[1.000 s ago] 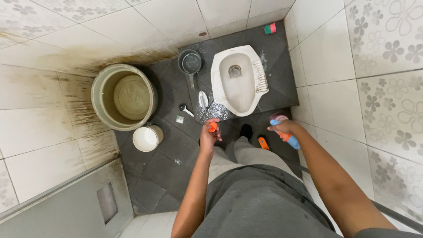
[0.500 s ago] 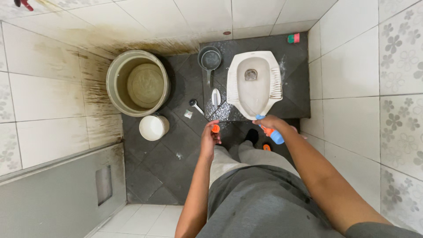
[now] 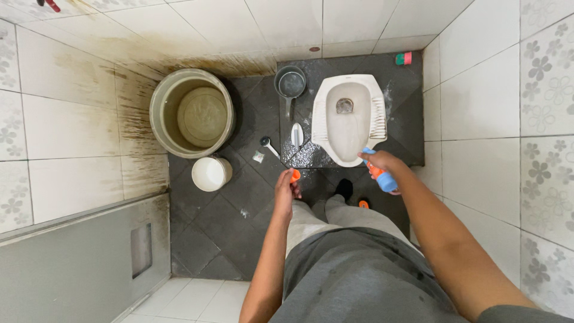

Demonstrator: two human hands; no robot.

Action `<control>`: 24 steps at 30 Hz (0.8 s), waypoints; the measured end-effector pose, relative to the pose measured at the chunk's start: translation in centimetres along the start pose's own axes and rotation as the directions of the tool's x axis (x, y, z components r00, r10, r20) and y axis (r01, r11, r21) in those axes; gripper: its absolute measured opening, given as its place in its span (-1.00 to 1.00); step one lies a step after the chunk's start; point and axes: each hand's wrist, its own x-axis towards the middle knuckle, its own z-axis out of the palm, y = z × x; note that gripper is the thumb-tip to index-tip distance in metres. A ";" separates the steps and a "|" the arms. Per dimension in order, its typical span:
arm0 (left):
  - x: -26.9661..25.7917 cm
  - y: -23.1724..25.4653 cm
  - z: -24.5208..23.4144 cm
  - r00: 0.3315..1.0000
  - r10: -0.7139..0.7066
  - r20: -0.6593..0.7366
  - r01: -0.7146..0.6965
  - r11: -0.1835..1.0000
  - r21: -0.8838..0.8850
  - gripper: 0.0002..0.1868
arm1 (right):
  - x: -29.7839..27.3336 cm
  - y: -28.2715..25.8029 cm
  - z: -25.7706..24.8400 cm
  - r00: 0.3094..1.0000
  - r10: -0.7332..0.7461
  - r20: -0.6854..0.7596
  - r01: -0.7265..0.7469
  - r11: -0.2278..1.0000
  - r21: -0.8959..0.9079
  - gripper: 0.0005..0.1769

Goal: The person cleans a squat toilet in a tiled bathroom. They apply liquid cleaner from a bottle and scrub the basin with a long-handled brush and a smaller pink brush. The person also uses a small packet of powder and a white scrubbing pad during the process.

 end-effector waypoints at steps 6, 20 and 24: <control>0.0 0.3 1.3 1.000 -0.025 0.014 0.024 0.999 0.041 -0.71 | -0.2 1.6 -2.5 0.994 -0.078 -0.075 0.088 0.986 0.143 -0.30; 1.8 0.3 4.0 0.992 -0.083 0.096 0.065 0.981 0.182 -0.70 | -4.2 10.5 -8.1 0.965 0.029 -0.262 0.050 0.955 0.292 -0.20; 2.6 0.2 5.3 0.984 -0.098 0.151 0.066 0.976 0.208 -0.68 | -4.9 13.1 -9.1 0.957 0.174 -0.232 -0.046 0.881 0.471 -0.30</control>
